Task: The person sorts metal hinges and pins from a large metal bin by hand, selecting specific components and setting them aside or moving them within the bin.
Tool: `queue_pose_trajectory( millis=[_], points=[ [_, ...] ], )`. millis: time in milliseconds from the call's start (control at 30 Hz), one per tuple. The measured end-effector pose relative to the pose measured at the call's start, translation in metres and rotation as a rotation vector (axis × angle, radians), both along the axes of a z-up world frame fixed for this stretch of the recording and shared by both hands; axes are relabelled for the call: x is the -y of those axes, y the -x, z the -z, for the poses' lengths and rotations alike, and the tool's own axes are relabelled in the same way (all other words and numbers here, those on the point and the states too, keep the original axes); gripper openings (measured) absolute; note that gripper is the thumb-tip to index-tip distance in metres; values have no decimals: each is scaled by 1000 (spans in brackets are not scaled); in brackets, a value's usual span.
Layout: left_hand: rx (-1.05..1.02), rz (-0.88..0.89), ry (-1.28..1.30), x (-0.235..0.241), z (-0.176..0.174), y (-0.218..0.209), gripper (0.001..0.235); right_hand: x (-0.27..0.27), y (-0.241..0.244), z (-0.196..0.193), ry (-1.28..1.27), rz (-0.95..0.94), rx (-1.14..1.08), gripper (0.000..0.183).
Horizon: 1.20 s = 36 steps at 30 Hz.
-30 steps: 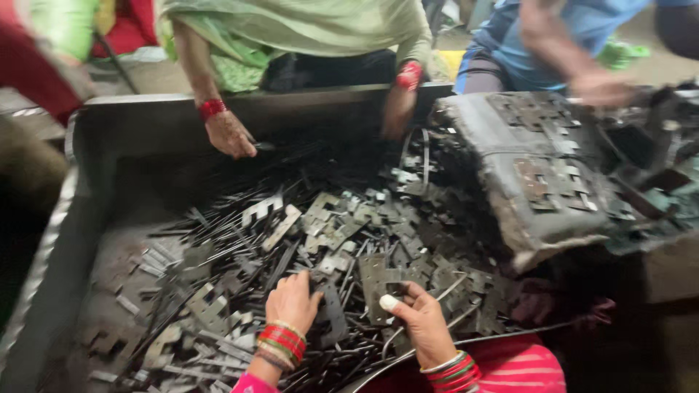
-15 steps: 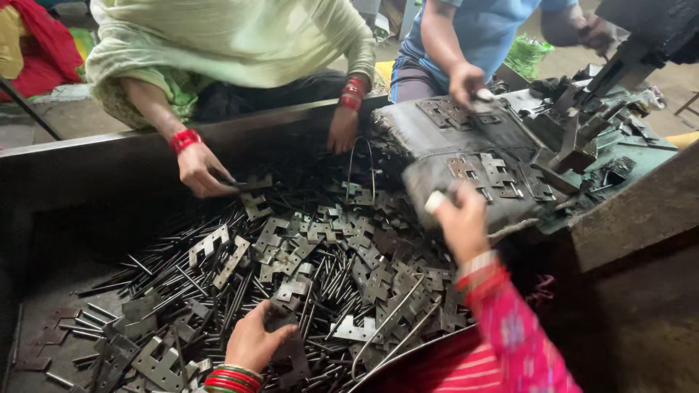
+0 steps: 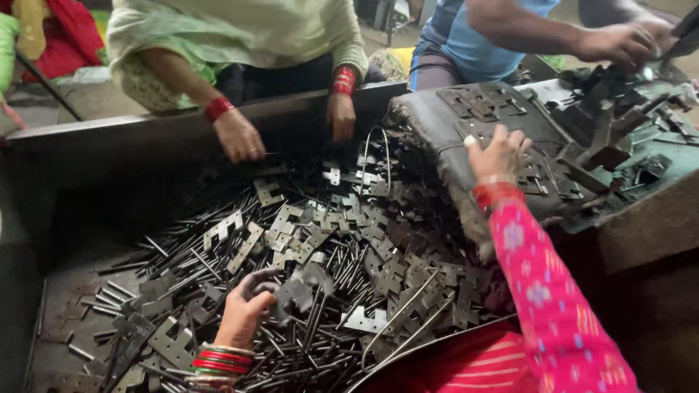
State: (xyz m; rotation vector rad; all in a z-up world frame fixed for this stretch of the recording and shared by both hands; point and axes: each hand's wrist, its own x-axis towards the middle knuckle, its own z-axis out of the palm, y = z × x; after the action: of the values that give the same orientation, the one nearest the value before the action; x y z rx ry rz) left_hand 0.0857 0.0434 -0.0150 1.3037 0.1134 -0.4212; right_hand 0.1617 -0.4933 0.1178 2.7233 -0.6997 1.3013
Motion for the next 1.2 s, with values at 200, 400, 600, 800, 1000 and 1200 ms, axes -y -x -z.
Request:
queue_pose_trajectory(
  millis=[200,400,600,800,1000,1200],
  points=[
    [-58,73,306,-1,-45,21,79,-154,98,36,-103,-751,-300,37],
    [24,39,394,-13,-65,20,70,-197,139,126,-80,-467,-873,65],
    [123,303,-519,39,-49,43,42,-178,142,124,-165,-363,-700,27],
    [467,453,-1320,50,-19,61,39,-196,173,88,-645,-490,-445,24],
    [272,518,-1157,31,-43,40,33,-193,177,128,-312,-514,-641,21],
    [188,477,-1209,46,-39,57,46,-197,180,125,-409,-460,-667,21]
  ],
)
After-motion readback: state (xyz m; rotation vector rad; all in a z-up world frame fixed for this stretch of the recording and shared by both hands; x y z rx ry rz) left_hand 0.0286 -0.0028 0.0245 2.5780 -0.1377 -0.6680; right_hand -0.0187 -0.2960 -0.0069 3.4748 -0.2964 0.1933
